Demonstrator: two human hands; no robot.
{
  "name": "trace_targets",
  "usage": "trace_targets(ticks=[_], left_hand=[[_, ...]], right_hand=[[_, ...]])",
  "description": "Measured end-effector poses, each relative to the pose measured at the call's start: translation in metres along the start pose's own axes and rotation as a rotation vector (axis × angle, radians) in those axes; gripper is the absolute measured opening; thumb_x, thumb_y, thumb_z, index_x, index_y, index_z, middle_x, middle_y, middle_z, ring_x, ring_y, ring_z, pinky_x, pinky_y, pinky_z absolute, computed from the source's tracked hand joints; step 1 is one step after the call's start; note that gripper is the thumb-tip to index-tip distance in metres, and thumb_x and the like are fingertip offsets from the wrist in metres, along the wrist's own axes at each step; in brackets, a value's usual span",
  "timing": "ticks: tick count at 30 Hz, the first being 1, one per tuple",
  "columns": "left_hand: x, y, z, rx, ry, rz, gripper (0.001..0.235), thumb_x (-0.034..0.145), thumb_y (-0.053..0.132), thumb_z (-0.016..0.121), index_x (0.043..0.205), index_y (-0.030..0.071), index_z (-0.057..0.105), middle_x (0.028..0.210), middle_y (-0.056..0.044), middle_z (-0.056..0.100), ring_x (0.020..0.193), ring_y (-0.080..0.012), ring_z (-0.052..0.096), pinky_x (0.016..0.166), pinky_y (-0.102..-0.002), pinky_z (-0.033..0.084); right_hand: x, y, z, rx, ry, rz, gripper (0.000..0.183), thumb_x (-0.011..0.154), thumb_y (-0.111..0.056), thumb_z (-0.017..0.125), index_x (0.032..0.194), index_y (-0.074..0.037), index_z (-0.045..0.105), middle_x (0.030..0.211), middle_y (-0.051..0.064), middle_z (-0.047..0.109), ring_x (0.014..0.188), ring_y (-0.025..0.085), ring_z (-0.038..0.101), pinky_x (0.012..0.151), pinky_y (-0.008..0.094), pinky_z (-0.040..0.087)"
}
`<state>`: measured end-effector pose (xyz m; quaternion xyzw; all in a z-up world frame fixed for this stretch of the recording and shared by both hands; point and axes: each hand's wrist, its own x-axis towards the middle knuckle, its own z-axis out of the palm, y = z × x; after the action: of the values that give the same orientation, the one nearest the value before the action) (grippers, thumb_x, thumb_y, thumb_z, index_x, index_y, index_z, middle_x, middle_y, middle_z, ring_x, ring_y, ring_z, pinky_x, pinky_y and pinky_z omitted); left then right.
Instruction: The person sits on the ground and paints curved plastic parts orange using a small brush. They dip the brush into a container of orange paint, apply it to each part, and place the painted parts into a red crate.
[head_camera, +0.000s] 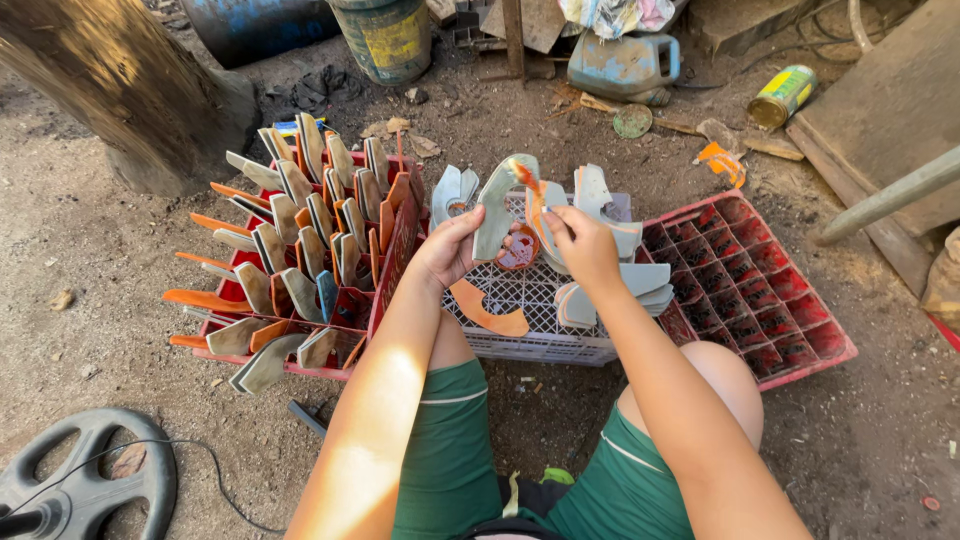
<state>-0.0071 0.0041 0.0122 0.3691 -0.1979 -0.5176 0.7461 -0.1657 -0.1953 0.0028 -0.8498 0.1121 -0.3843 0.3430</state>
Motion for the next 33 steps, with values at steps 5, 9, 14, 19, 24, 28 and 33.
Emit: trace_targets(ticks=[5, 9, 14, 19, 24, 28, 33], left_hand=[[0.001, -0.002, -0.004, -0.060, -0.045, 0.014, 0.056, 0.107, 0.035, 0.055, 0.142, -0.008, 0.050, 0.127, -0.024, 0.068, 0.101, -0.0270, 0.073, 0.084, -0.037, 0.064], [0.005, 0.003, -0.006, -0.086, -0.078, 0.035, 0.055, 0.108, 0.035, 0.054, 0.142, -0.007, 0.048, 0.126, -0.025, 0.068, 0.100, -0.0276, 0.074, 0.084, -0.037, 0.063], [-0.001, 0.002, -0.008, -0.097, -0.069, 0.094, 0.053, 0.109, 0.034, 0.053, 0.143, -0.006, 0.049, 0.127, -0.024, 0.068, 0.100, -0.0278, 0.072, 0.085, -0.038, 0.062], [-0.009, 0.005, 0.001, -0.114, -0.044, 0.191, 0.049, 0.108, 0.034, 0.052, 0.143, -0.001, 0.048, 0.129, -0.022, 0.066, 0.105, -0.0285, 0.071, 0.088, -0.040, 0.062], [-0.010, 0.002, 0.003, -0.136, -0.019, 0.173, 0.049, 0.110, 0.032, 0.052, 0.142, -0.005, 0.049, 0.130, -0.023, 0.067, 0.105, -0.0295, 0.071, 0.088, -0.042, 0.062], [-0.009, 0.005, 0.004, -0.119, 0.030, 0.159, 0.049, 0.108, 0.032, 0.052, 0.142, -0.002, 0.049, 0.128, -0.022, 0.067, 0.104, -0.0288, 0.071, 0.086, -0.041, 0.062], [-0.009, 0.004, 0.001, -0.125, 0.022, 0.153, 0.050, 0.108, 0.033, 0.055, 0.140, -0.005, 0.051, 0.127, -0.022, 0.068, 0.105, -0.0278, 0.071, 0.086, -0.042, 0.063]], right_hand=[[0.006, 0.014, -0.005, -0.097, -0.007, 0.429, 0.032, 0.101, -0.036, 0.066, 0.111, -0.007, 0.075, 0.087, 0.014, 0.074, 0.074, 0.026, 0.070, 0.067, 0.037, 0.051], [0.007, 0.020, 0.010, 0.157, 0.012, 0.297, 0.032, 0.099, -0.035, 0.068, 0.110, -0.005, 0.073, 0.089, 0.014, 0.075, 0.077, 0.030, 0.070, 0.070, 0.038, 0.054], [0.001, 0.035, 0.014, -0.141, -0.060, 0.323, 0.030, 0.099, -0.034, 0.069, 0.110, -0.007, 0.077, 0.097, 0.016, 0.076, 0.086, 0.032, 0.072, 0.075, 0.042, 0.055], [0.004, 0.049, 0.021, -0.439, -0.441, 0.442, 0.031, 0.097, -0.036, 0.068, 0.107, -0.009, 0.079, 0.103, 0.021, 0.072, 0.095, 0.038, 0.071, 0.081, 0.047, 0.054], [-0.023, 0.054, 0.063, -0.801, -0.625, 0.286, 0.025, 0.097, -0.025, 0.063, 0.108, -0.008, 0.077, 0.118, 0.022, 0.063, 0.099, 0.042, 0.071, 0.073, 0.049, 0.060], [-0.019, 0.052, 0.076, -0.888, -0.750, 0.325, 0.040, 0.102, -0.039, 0.058, 0.110, -0.005, 0.076, 0.129, 0.023, 0.058, 0.103, 0.039, 0.071, 0.078, 0.047, 0.060], [-0.017, 0.036, 0.074, -0.890, -0.802, 0.363, 0.044, 0.104, -0.041, 0.052, 0.113, -0.004, 0.075, 0.131, 0.023, 0.057, 0.104, 0.039, 0.071, 0.079, 0.047, 0.060]])
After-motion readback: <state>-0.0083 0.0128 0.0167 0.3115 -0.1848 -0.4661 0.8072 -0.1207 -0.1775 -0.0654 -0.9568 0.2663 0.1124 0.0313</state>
